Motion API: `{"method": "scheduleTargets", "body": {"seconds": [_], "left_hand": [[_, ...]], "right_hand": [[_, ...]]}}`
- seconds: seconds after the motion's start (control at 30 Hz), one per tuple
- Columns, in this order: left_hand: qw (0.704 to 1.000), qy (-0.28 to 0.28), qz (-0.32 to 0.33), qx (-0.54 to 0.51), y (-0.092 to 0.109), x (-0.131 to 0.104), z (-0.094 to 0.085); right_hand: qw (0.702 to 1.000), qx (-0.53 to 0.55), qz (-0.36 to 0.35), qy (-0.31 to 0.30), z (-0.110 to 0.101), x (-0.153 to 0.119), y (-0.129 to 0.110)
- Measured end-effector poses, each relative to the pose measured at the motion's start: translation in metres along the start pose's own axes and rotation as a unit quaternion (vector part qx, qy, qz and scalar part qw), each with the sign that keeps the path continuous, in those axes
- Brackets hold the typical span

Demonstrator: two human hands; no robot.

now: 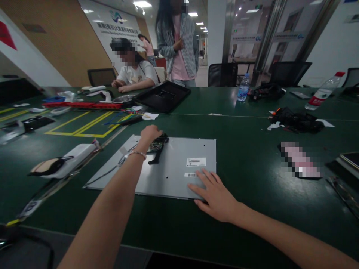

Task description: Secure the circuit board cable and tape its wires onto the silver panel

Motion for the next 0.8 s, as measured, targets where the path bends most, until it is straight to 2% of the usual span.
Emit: {"method": "scheduleTargets", "body": {"seconds": [0.13, 0.23, 0.57, 0.7, 0.8], "left_hand": [[0.998, -0.048, 0.021, -0.020, -0.002, 0.014, 0.006], [0.998, -0.057, 0.020, -0.019, -0.004, 0.018, 0.007], [1.000, -0.008, 0.014, 0.018, 0.008, 0.017, 0.008], [0.999, 0.029, 0.007, 0.012, 0.001, 0.017, 0.004], [1.000, 0.021, 0.015, -0.007, -0.009, 0.019, 0.005]], "right_hand": [[1.000, 0.006, 0.001, -0.004, 0.001, 0.001, 0.002], [1.000, 0.010, 0.000, -0.006, 0.001, 0.002, 0.002], [1.000, 0.010, 0.000, 0.004, 0.003, 0.004, 0.002], [1.000, 0.015, 0.002, -0.003, 0.002, 0.004, 0.001], [1.000, 0.017, 0.006, -0.010, 0.001, 0.004, 0.000]]}}
Point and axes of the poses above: each hand's wrist, its own x-axis towards the middle knuckle, its own z-axis out of the palm, y = z × x, the point moved 5 cm from there along x, towards the middle knuckle, and after that the axes turned 6 degrees about x, right-handed, at the moved point
